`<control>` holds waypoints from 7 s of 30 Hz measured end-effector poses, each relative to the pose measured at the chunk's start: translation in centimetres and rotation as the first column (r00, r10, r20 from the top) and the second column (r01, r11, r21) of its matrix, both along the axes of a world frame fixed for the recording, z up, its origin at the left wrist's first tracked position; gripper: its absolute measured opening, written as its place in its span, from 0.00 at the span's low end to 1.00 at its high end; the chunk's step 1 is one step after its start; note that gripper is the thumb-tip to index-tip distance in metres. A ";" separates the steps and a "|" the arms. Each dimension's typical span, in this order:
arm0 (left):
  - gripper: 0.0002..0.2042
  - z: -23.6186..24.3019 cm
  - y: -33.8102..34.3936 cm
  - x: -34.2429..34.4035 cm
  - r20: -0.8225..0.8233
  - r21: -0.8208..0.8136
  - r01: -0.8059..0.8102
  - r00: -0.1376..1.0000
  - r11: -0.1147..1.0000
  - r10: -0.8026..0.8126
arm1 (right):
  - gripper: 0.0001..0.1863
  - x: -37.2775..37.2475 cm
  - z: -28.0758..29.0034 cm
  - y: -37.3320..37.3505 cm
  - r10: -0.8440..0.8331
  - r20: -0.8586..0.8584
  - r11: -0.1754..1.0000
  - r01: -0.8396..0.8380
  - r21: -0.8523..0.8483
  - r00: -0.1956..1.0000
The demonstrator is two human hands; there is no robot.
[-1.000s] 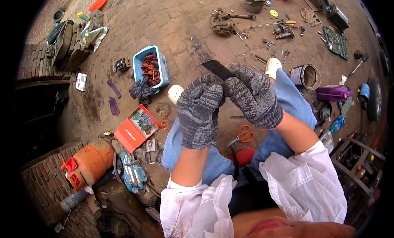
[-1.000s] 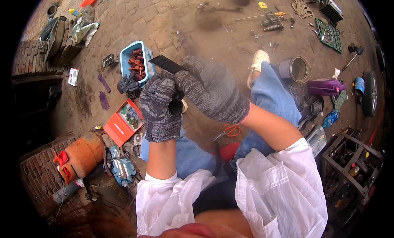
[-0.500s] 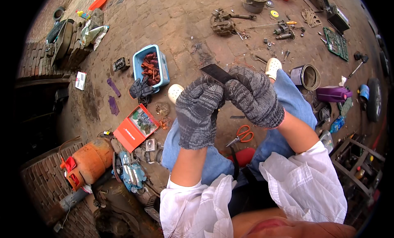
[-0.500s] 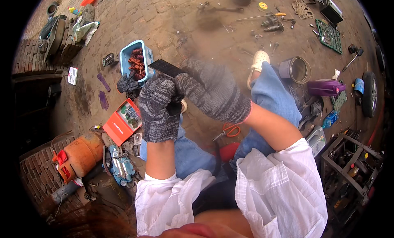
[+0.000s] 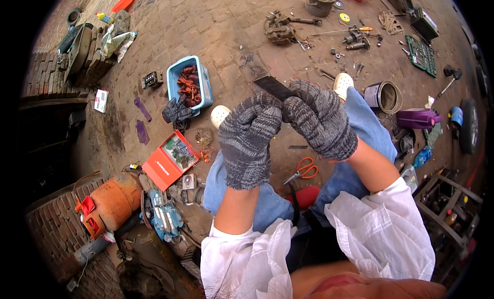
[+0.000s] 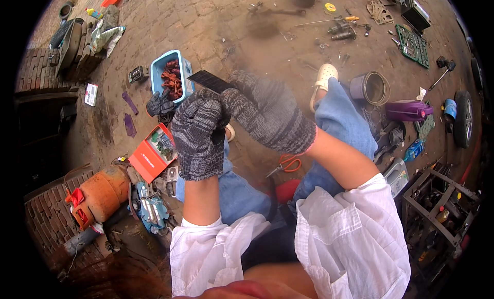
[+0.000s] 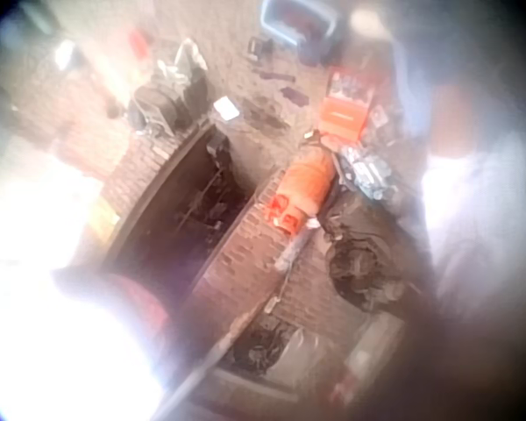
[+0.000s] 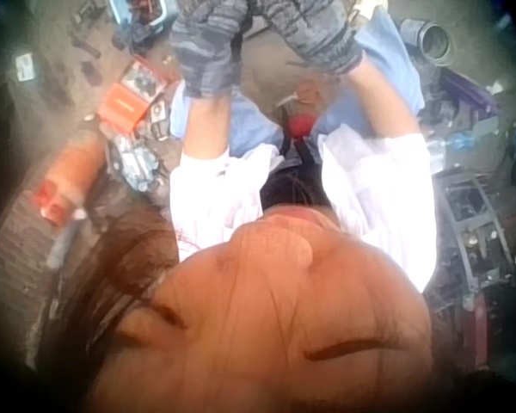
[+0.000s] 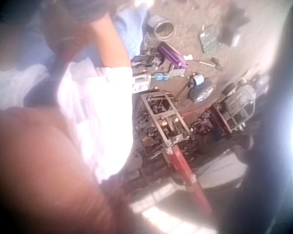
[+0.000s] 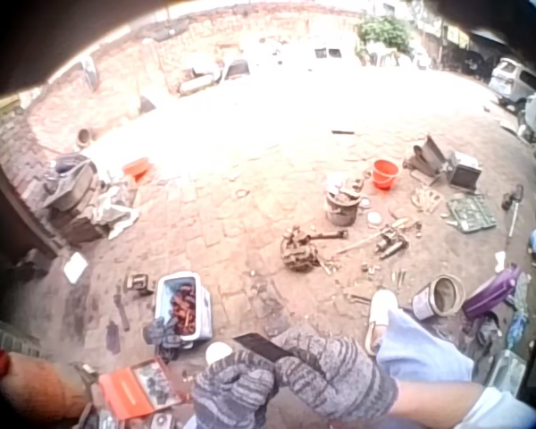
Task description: The person sits on the ground and repeatedly rubs a small metal piece against a flat sharpening stone. They rotate the metal piece to work different edges and occasionally pause to inspect the surface.
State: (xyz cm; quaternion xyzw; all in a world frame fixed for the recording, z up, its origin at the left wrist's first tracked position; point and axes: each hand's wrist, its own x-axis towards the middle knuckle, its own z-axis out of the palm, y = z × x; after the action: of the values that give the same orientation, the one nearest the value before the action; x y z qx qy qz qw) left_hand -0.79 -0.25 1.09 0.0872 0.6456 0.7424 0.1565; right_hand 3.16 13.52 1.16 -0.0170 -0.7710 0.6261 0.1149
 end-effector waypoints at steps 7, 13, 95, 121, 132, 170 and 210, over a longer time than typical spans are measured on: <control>0.05 -0.2 -0.1 0.0 0.028 -0.005 0.012 1.000 1.000 -0.012 | 0.11 -0.2 -0.2 0.4 0.044 -0.008 0.978 -0.041 0.203 0.999; 0.05 0.0 0.0 -0.1 0.038 -0.012 0.013 0.999 1.000 -0.013 | 0.10 -0.1 -0.2 0.2 0.027 0.022 0.995 -0.029 0.097 0.999; 0.10 -2.0 -0.2 -0.2 0.197 0.365 -0.017 0.979 0.931 -0.059 | 0.12 -0.1 0.9 0.3 0.054 -0.043 0.990 -0.059 -0.127 0.998; 0.06 -0.3 1.8 0.8 -0.222 -0.075 -0.095 0.972 0.993 0.077 | 0.10 -0.4 0.2 0.8 -0.170 0.163 0.849 0.229 -0.477 0.972; 0.04 -0.6 1.6 0.4 -0.249 -0.132 -0.098 0.966 0.986 0.063 | 0.09 -0.4 0.6 0.7 -0.141 0.068 0.970 0.152 -0.189 0.988; 0.09 -2.2 1.5 1.1 -0.130 0.003 -0.026 0.991 1.000 0.026 | 0.10 -1.4 -2.4 4.2 -0.426 0.081 0.743 0.399 -0.537 0.901; 0.09 -0.4 3.2 -0.5 0.307 0.156 -0.158 0.946 0.975 0.104 | 0.07 -0.8 -0.6 2.3 -0.403 -0.072 0.699 0.256 -0.668 0.912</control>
State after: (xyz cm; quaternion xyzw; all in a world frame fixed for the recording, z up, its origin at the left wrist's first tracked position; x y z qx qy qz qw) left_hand -1.27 2.90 0.72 -0.0549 0.5500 0.8106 0.1935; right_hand 2.40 15.82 0.57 -0.1268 -0.4751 0.8195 0.2944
